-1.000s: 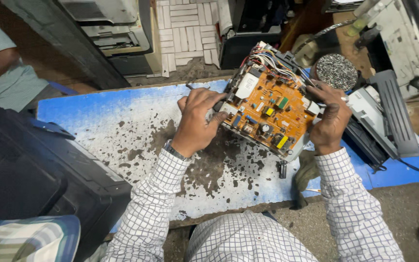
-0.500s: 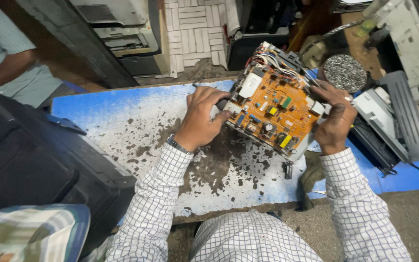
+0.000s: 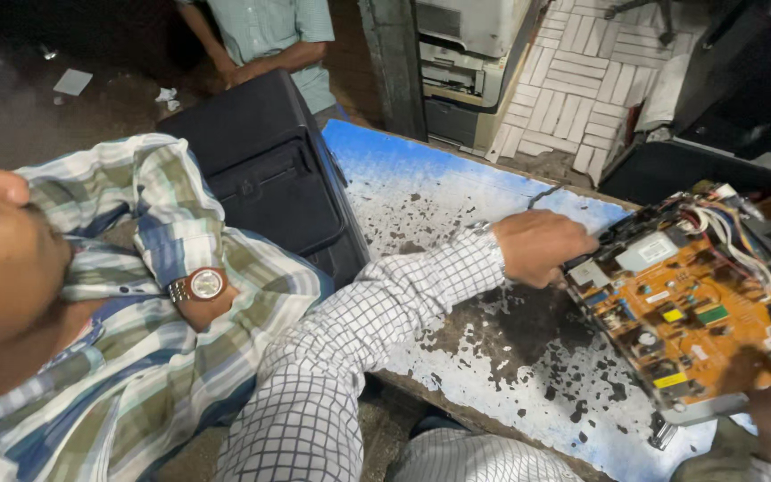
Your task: The person disassembles a printer on a blue workbench, removing the top cover and a circuit board. They then reassemble the printer by placing the cover back on and reconnecting the power cable.
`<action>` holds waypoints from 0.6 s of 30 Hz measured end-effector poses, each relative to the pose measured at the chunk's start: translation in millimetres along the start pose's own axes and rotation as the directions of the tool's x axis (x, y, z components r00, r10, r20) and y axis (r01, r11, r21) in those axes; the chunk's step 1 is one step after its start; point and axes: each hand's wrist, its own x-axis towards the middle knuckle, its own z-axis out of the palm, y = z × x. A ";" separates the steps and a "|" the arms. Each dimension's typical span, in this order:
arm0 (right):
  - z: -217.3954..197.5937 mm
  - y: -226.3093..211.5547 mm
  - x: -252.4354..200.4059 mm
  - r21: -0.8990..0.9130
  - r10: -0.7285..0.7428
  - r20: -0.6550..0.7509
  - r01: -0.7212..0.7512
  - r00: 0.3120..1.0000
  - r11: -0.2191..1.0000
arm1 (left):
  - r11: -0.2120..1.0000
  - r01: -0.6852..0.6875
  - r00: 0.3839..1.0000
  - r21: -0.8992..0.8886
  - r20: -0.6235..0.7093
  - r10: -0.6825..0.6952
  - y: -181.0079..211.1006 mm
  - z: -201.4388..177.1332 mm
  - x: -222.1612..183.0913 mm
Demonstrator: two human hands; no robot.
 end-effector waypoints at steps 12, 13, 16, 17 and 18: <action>35.1 30.5 -162.6 0.080 -0.554 0.401 0.575 0.729 0.814 | 0.976 0.079 0.983 0.204 0.144 -0.109 29.7 196.0 -154.3; 41.2 37.1 -178.9 0.047 -0.482 0.499 0.533 0.720 0.845 | 0.981 0.089 0.972 0.173 0.200 -0.124 23.3 207.6 -159.1; 55.8 33.6 -236.3 -0.084 -0.270 0.598 0.394 0.755 0.915 | 0.980 0.182 0.899 0.076 0.392 -0.197 12.2 234.0 -171.2; 59.8 30.0 -251.0 -0.127 -0.232 0.515 0.341 0.825 0.931 | 0.973 0.224 0.862 0.052 0.455 -0.223 6.5 238.9 -173.5; 60.7 27.9 -262.4 -0.161 -0.189 0.432 0.282 0.882 0.946 | 0.979 0.200 0.896 0.048 0.396 -0.202 6.1 243.7 -175.8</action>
